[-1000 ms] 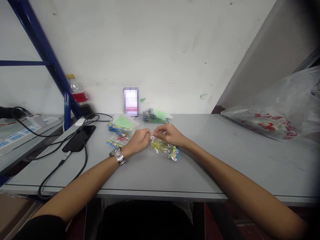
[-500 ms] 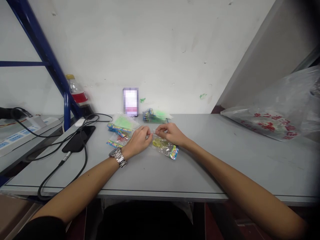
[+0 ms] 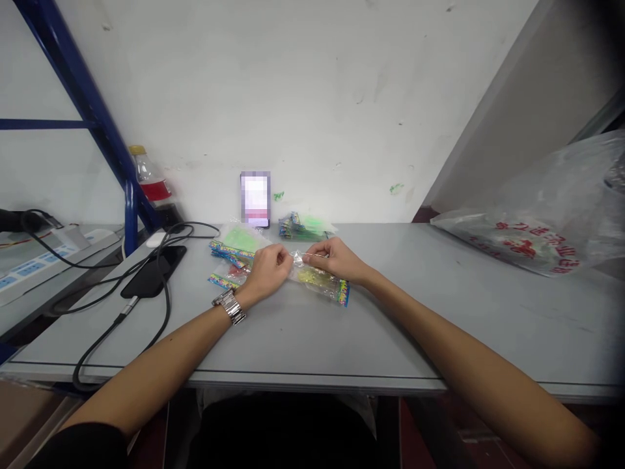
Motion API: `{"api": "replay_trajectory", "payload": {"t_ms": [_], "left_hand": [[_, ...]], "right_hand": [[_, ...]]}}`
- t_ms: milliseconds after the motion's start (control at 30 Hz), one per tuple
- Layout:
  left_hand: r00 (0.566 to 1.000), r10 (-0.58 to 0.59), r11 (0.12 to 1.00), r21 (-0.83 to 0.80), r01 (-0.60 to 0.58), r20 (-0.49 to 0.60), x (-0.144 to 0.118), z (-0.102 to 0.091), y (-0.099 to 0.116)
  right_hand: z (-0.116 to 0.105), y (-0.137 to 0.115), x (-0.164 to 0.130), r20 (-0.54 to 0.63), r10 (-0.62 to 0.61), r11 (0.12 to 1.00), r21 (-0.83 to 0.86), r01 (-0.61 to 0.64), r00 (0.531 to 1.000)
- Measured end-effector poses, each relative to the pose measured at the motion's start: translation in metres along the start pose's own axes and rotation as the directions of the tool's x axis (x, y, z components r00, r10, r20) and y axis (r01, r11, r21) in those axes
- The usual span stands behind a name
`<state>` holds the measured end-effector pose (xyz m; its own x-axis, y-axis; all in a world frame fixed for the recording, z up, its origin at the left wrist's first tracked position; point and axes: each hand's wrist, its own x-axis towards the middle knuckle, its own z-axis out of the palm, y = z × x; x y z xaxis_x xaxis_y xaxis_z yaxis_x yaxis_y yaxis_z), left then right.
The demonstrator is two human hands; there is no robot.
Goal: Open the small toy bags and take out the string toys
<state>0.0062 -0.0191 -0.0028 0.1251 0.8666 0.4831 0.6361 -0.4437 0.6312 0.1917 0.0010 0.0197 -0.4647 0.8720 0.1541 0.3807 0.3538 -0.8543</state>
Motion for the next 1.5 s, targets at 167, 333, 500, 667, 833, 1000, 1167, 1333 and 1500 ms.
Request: {"api": "replay_trajectory", "payload": {"t_ms": [167,333,500,667,833,1000,1167,1333,1500], "left_hand": [[0.989,-0.151,0.984,-0.102,0.149,-0.006,0.003,-0.001,-0.002],[0.991,-0.132,0.987,-0.095,0.130,-0.014,-0.001,-0.001,-0.001],[0.992,-0.055,0.998,0.026,0.053,0.115,-0.005,0.002,0.000],[0.988,0.022,0.996,0.084,-0.035,0.155,-0.004,0.005,-0.007],[0.987,0.011,0.998,0.052,-0.019,0.162,-0.003,0.003,-0.005],[0.966,0.005,0.999,-0.042,0.006,0.258,-0.002,0.000,0.001],[0.952,-0.049,0.987,-0.134,0.093,0.304,0.001,-0.004,0.000],[0.932,-0.071,0.950,-0.261,0.171,0.354,0.003,-0.006,-0.007],[0.934,-0.052,0.820,-0.519,0.242,0.352,0.002,-0.003,-0.012]], "right_hand": [[-0.001,0.003,0.000,0.011,-0.019,0.997,0.068,0.018,1.000],[-0.002,0.005,0.001,-0.070,0.011,0.999,0.034,-0.009,0.997],[-0.001,0.006,0.002,-0.145,-0.015,1.000,0.017,0.017,0.989],[0.000,0.008,0.005,-0.161,-0.028,0.998,0.043,0.035,0.987],[-0.007,0.007,0.005,-0.130,0.050,0.998,0.052,-0.043,0.990],[-0.020,0.011,0.004,-0.039,0.146,0.989,0.041,-0.144,0.989],[-0.029,0.013,0.004,0.007,0.188,0.982,0.011,-0.188,0.982],[-0.030,0.012,0.003,0.038,0.150,0.989,-0.003,-0.150,0.988],[-0.028,0.014,0.003,-0.008,0.144,0.990,0.002,-0.144,0.990]]}}
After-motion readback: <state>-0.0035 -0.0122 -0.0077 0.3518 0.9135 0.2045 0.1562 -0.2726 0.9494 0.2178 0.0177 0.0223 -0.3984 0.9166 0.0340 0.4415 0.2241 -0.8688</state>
